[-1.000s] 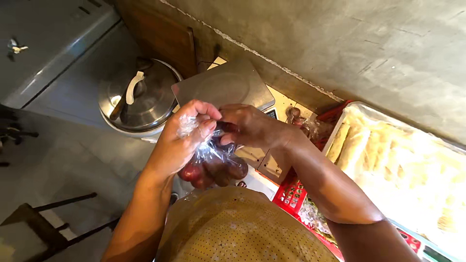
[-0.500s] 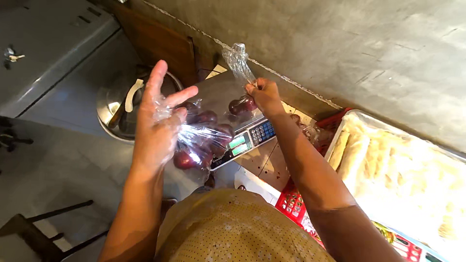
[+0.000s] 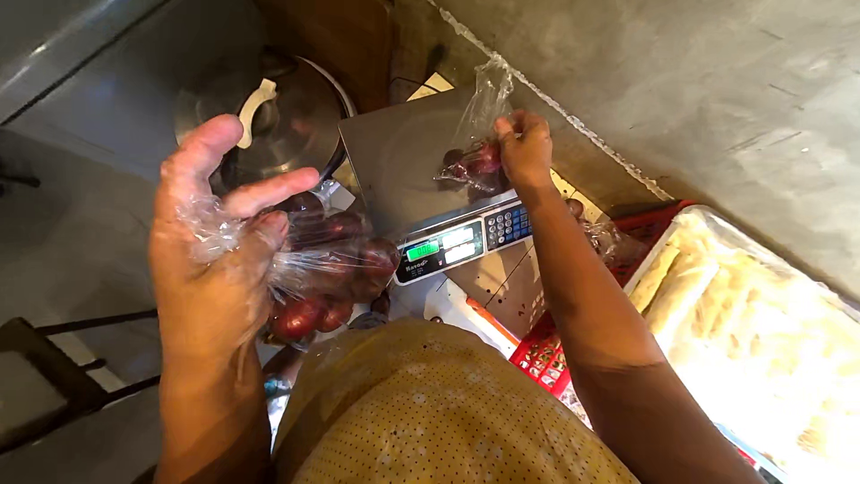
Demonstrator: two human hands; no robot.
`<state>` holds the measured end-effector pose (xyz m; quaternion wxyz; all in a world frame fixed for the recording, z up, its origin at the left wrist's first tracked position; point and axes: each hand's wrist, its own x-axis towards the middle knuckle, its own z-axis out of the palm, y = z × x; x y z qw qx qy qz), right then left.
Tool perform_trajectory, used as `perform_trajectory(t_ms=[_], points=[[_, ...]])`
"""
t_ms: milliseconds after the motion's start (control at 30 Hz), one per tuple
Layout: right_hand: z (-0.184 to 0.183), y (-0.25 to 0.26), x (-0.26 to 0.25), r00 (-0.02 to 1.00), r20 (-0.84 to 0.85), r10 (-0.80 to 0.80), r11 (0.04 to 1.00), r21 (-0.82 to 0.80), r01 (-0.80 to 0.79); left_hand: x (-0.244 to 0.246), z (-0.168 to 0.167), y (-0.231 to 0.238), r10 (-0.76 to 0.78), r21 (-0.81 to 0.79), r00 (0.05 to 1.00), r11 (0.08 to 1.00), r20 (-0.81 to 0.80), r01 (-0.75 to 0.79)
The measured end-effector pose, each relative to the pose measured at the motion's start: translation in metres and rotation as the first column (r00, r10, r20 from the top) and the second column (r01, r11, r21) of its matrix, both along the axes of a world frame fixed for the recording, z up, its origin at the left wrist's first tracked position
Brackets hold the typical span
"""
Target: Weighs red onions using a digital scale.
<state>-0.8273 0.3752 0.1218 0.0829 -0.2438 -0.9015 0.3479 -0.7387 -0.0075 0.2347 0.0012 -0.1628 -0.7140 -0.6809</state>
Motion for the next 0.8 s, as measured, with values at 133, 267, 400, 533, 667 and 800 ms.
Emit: perform_trajectory(t_ms=[133, 267, 400, 533, 667, 800], points=[[0.022, 0.012, 0.016, 0.987, -0.148, 0.058, 0.998, 0.010, -0.057, 0.011, 0.003, -0.001, -0.009, 0.016, 1.000, 1.000, -0.012, 0.009], [0.048, 0.023, 0.038, 0.973, -0.215, 0.081, 0.996, -0.005, -0.084, 0.019, 0.001, 0.002, -0.024, 0.049, 0.999, 0.998, -0.021, 0.025], [0.058, 0.030, 0.057, 0.958, -0.263, 0.114, 0.993, 0.017, -0.113, 0.028, 0.000, 0.009, -0.029, 0.065, 1.000, 0.997, -0.001, 0.029], [0.058, 0.033, 0.073, 0.959, -0.234, 0.160, 0.987, 0.035, -0.156, 0.036, -0.001, 0.016, -0.041, 0.071, 0.999, 0.997, -0.009, 0.042], [0.050, 0.037, 0.082, 0.962, -0.183, 0.202, 0.979, 0.016, -0.202, 0.044, -0.001, 0.022, -0.044, 0.091, 0.999, 0.995, -0.011, 0.045], [0.042, 0.039, 0.085, 0.962, -0.152, 0.225, 0.974, 0.017, -0.225, 0.052, 0.000, 0.027, -0.028, 0.077, 1.000, 0.997, 0.006, 0.028]])
